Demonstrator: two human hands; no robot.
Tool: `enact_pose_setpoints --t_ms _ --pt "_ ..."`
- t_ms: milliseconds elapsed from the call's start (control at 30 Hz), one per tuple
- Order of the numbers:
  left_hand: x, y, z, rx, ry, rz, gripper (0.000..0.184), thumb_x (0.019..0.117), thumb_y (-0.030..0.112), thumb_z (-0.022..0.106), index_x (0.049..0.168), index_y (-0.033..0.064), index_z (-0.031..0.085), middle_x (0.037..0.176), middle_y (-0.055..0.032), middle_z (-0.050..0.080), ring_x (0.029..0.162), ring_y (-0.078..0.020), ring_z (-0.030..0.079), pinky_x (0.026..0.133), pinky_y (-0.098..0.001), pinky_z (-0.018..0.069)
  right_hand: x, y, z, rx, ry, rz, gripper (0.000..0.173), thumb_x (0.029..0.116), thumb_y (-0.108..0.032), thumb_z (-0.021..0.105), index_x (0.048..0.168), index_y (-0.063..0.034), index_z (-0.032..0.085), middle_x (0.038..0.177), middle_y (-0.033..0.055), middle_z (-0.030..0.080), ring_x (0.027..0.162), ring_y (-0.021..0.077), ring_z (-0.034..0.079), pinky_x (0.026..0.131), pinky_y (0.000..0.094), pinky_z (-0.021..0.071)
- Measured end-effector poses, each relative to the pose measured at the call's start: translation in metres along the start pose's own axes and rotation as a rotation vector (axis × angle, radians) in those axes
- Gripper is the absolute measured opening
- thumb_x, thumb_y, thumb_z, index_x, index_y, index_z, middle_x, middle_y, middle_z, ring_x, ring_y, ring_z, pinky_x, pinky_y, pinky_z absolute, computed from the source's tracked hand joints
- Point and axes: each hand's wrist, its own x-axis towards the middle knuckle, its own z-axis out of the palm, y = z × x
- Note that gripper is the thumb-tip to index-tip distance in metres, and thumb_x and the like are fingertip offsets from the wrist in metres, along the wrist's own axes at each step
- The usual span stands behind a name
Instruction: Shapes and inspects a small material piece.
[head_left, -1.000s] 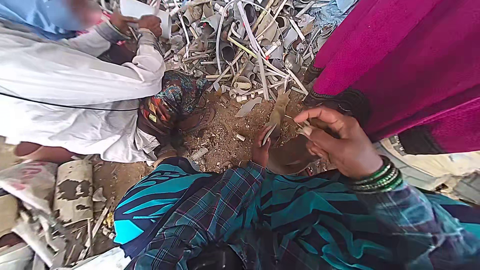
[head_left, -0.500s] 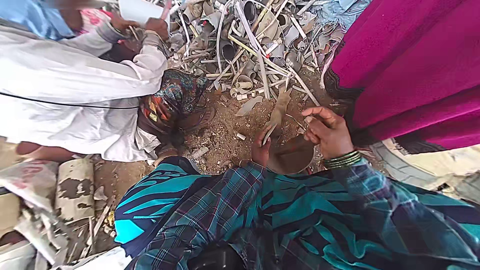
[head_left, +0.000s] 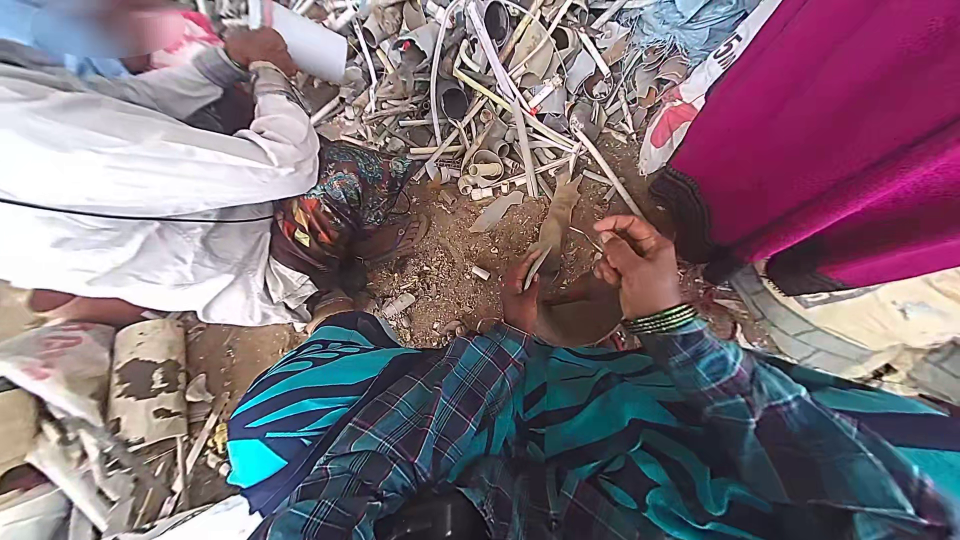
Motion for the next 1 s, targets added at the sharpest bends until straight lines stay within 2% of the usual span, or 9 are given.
enact_pose_setpoints --t_ms 133,200,367,433,567,633,733,800,1000 --pt "0.003 0.001 -0.003 -0.030 0.027 0.000 0.040 0.1009 -0.010 0.040 0.140 -0.0150 0.048 0.148 -0.0284 0.047 0.137 -0.0225 0.046 0.115 -0.0304 0.0334 -0.027 -0.061 -0.015 0.133 -0.200 -0.133 0.026 0.0919 -0.001 0.052 0.106 -0.0153 0.068 0.062 -0.0114 0.057 0.045 -0.0022 0.049 0.047 0.0137 0.0474" --pt "0.005 0.002 -0.004 -0.043 0.044 -0.015 0.040 0.1009 -0.011 0.040 0.140 -0.0144 0.047 0.148 -0.0276 0.047 0.137 -0.0218 0.046 0.114 -0.0300 0.0338 -0.029 -0.055 -0.017 0.159 -0.190 -0.159 0.025 0.0925 -0.002 0.052 0.104 -0.0174 0.069 0.060 -0.0126 0.056 0.045 -0.0022 0.049 0.048 0.0145 0.0485" --pt "0.004 0.000 -0.004 -0.037 0.052 -0.019 0.040 0.1009 -0.011 0.041 0.140 -0.0151 0.047 0.148 -0.0289 0.046 0.135 -0.0221 0.047 0.112 -0.0287 0.0356 -0.012 0.031 0.008 0.028 0.049 -0.047 0.015 0.0931 0.002 0.053 0.102 -0.0028 0.064 0.062 -0.0124 0.053 0.049 -0.0040 0.049 0.052 0.0150 0.0462" --pt "0.004 0.000 -0.001 -0.042 0.047 -0.001 0.040 0.1000 -0.011 0.041 0.140 -0.0160 0.047 0.148 -0.0301 0.046 0.136 -0.0233 0.047 0.113 -0.0289 0.0353 -0.011 0.013 0.011 0.054 0.061 -0.064 0.017 0.0920 0.003 0.052 0.101 -0.0048 0.064 0.062 -0.0121 0.054 0.047 -0.0034 0.048 0.050 0.0152 0.0458" --pt "0.006 0.002 -0.003 -0.063 0.062 -0.019 0.040 0.1014 -0.011 0.040 0.140 -0.0148 0.047 0.149 -0.0282 0.045 0.137 -0.0219 0.046 0.114 -0.0290 0.0340 -0.026 -0.049 -0.010 0.166 -0.108 -0.139 0.025 0.0939 0.000 0.050 0.103 -0.0156 0.068 0.065 -0.0127 0.059 0.046 -0.0029 0.050 0.048 0.0136 0.0480" --pt "0.006 0.003 -0.004 -0.051 0.060 -0.026 0.040 0.1016 -0.010 0.040 0.141 -0.0135 0.047 0.149 -0.0267 0.046 0.137 -0.0215 0.046 0.114 -0.0297 0.0340 -0.022 -0.041 -0.012 0.196 -0.079 -0.123 0.026 0.0933 0.001 0.048 0.101 -0.0148 0.068 0.064 -0.0122 0.059 0.046 -0.0024 0.049 0.047 0.0142 0.0477" --pt "0.006 0.001 -0.005 -0.046 0.064 -0.026 0.040 0.1010 -0.011 0.040 0.140 -0.0139 0.047 0.149 -0.0269 0.047 0.137 -0.0214 0.046 0.113 -0.0293 0.0346 -0.004 0.008 -0.005 0.139 0.019 -0.065 0.020 0.0957 0.002 0.048 0.102 -0.0104 0.063 0.065 -0.0132 0.057 0.047 -0.0031 0.049 0.050 0.0151 0.0474" --pt "0.006 0.001 -0.002 -0.045 0.056 -0.026 0.040 0.1010 -0.011 0.040 0.140 -0.0140 0.047 0.150 -0.0275 0.045 0.138 -0.0223 0.045 0.114 -0.0299 0.0341 0.001 0.019 0.000 0.097 0.048 -0.033 0.017 0.0968 0.003 0.049 0.103 -0.0060 0.062 0.065 -0.0113 0.055 0.049 -0.0022 0.049 0.051 0.0159 0.0476" --pt "0.008 0.003 -0.004 -0.049 0.071 -0.035 0.040 0.1020 -0.010 0.039 0.141 -0.0124 0.047 0.150 -0.0253 0.046 0.137 -0.0210 0.046 0.114 -0.0299 0.0342 -0.015 -0.046 -0.015 0.167 -0.216 -0.165 0.024 0.0942 -0.001 0.050 0.103 -0.0146 0.068 0.064 -0.0127 0.057 0.047 -0.0028 0.049 0.047 0.0135 0.0468"
